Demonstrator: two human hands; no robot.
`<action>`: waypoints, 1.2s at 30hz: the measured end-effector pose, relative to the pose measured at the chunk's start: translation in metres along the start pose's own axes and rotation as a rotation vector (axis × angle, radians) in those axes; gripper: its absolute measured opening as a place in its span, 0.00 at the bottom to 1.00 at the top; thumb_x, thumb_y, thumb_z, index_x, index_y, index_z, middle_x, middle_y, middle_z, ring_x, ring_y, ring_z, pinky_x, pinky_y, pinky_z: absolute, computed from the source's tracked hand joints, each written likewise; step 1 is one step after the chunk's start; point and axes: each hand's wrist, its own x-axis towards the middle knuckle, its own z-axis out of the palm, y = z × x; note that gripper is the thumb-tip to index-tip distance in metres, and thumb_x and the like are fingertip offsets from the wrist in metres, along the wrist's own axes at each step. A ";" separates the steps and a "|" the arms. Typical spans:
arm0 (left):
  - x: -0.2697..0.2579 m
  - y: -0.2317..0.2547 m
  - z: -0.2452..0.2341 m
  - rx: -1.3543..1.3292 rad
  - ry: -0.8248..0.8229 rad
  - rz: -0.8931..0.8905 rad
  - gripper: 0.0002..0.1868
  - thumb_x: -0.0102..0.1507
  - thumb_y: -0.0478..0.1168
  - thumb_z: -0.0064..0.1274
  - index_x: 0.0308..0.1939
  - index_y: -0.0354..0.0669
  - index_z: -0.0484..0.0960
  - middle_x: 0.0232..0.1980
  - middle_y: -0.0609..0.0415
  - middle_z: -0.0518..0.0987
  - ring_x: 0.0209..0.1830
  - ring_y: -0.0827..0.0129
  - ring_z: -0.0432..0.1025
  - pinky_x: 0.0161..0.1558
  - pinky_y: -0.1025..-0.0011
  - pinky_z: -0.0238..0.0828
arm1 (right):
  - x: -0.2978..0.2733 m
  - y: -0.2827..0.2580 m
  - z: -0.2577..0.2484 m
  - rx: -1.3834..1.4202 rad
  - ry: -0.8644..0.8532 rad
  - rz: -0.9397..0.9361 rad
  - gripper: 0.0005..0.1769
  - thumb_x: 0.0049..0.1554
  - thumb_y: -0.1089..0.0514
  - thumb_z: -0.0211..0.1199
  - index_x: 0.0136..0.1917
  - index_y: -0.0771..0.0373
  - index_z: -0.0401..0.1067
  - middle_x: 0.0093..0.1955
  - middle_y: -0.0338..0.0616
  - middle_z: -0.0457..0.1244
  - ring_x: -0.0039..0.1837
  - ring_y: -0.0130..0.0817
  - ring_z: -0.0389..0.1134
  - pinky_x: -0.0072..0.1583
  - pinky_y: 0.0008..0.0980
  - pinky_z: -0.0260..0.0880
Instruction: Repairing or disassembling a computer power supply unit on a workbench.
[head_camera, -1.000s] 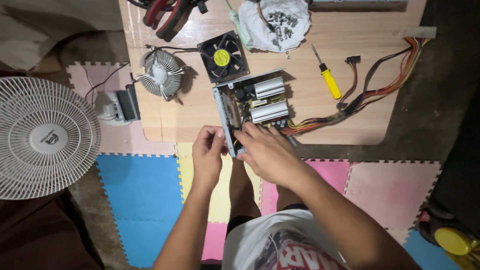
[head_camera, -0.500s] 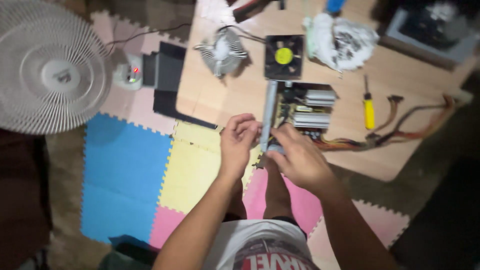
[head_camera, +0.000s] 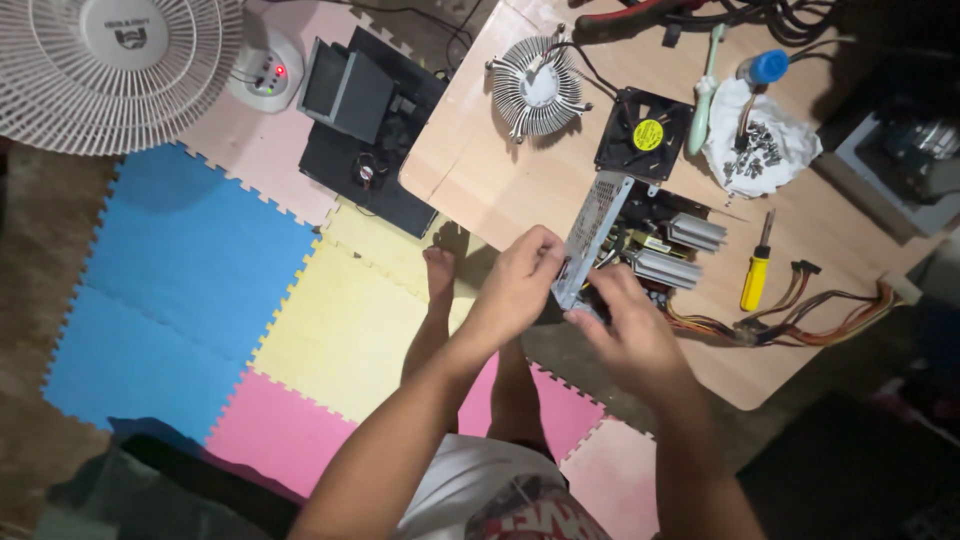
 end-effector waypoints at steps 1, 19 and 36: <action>-0.001 -0.001 0.001 -0.006 0.000 0.000 0.07 0.69 0.38 0.45 0.43 0.36 0.73 0.39 0.41 0.78 0.39 0.50 0.75 0.43 0.60 0.72 | 0.000 -0.002 0.000 -0.005 -0.002 0.002 0.27 0.56 0.54 0.66 0.64 0.70 0.67 0.59 0.55 0.61 0.61 0.53 0.66 0.61 0.42 0.65; -0.007 -0.002 0.001 0.103 0.021 0.102 0.08 0.68 0.40 0.46 0.42 0.36 0.72 0.38 0.40 0.77 0.39 0.47 0.75 0.43 0.58 0.72 | -0.003 -0.001 0.000 -0.008 0.028 -0.061 0.28 0.57 0.55 0.65 0.66 0.69 0.67 0.60 0.56 0.61 0.62 0.55 0.65 0.62 0.42 0.65; -0.052 -0.108 -0.050 -0.209 0.238 0.185 0.08 0.72 0.40 0.48 0.48 0.38 0.75 0.37 0.53 0.77 0.35 0.70 0.72 0.39 0.70 0.72 | -0.051 -0.039 0.140 -0.101 0.621 -0.170 0.09 0.60 0.68 0.63 0.55 0.65 0.75 0.55 0.49 0.65 0.56 0.45 0.68 0.59 0.39 0.70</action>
